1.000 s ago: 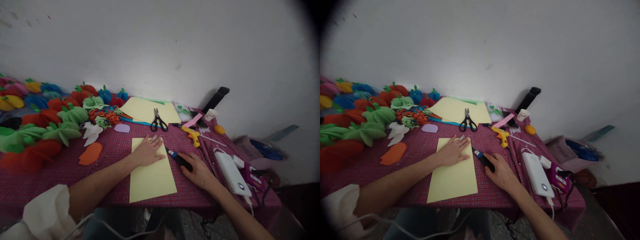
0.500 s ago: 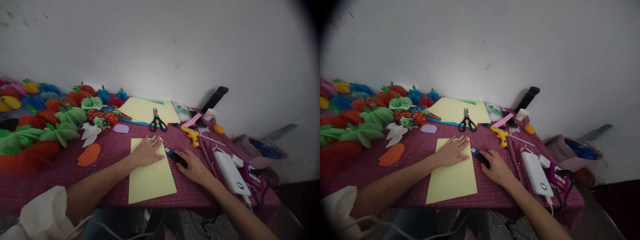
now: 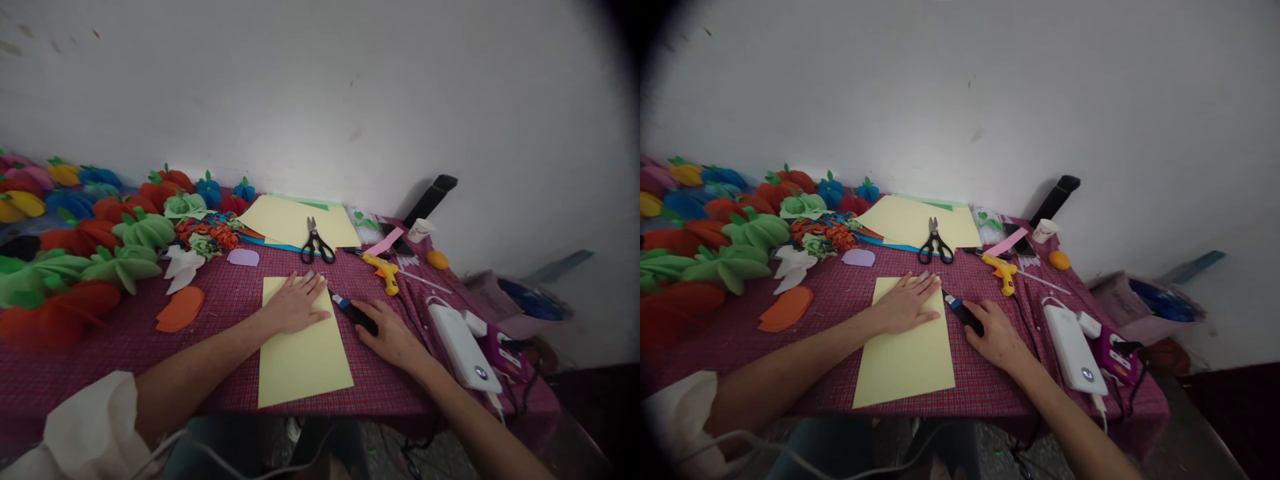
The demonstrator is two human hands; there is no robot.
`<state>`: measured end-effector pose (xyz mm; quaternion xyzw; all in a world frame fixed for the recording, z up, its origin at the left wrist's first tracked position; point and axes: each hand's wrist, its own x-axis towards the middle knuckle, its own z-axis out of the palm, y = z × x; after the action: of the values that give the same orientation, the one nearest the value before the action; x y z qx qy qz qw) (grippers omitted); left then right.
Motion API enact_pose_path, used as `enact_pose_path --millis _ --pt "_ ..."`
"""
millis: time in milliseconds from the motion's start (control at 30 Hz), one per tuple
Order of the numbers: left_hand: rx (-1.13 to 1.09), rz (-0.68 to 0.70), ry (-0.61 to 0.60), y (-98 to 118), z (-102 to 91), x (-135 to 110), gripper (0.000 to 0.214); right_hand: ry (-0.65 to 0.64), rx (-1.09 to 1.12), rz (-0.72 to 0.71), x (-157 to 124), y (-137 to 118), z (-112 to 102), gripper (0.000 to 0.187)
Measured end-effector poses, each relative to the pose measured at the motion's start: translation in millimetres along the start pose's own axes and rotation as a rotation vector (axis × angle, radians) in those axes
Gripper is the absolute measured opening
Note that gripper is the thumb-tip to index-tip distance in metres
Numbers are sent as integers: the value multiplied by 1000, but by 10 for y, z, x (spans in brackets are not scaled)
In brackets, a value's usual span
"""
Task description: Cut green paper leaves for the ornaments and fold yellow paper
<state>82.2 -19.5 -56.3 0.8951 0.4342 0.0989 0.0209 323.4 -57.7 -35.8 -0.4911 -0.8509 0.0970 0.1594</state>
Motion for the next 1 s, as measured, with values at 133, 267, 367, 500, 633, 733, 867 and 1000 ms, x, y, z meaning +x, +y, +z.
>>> enact_pose_path --millis 133,267,367,500,633,733,867,1000 --pt "-6 3 -5 0 -3 -1 75 3 -18 6 56 -17 14 46" --pt "7 7 -1 3 -12 -5 73 -10 -16 7 103 -45 15 47" --pt "9 7 0 2 -15 -8 73 -4 -13 16 115 -43 18 47" --pt "1 4 -10 -2 -9 -5 74 4 -1 41 92 -11 -9 45" --pt "-6 2 -11 -3 -3 -2 75 2 4 34 74 8 -38 46" --pt "-8 -3 -14 -3 -2 0 75 -2 -4 18 92 12 -20 47" --pt "-11 0 -15 0 -7 -4 75 6 -18 -5 140 23 31 47" --pt "-8 4 -8 4 -17 -11 73 13 -27 3 191 20 56 46"
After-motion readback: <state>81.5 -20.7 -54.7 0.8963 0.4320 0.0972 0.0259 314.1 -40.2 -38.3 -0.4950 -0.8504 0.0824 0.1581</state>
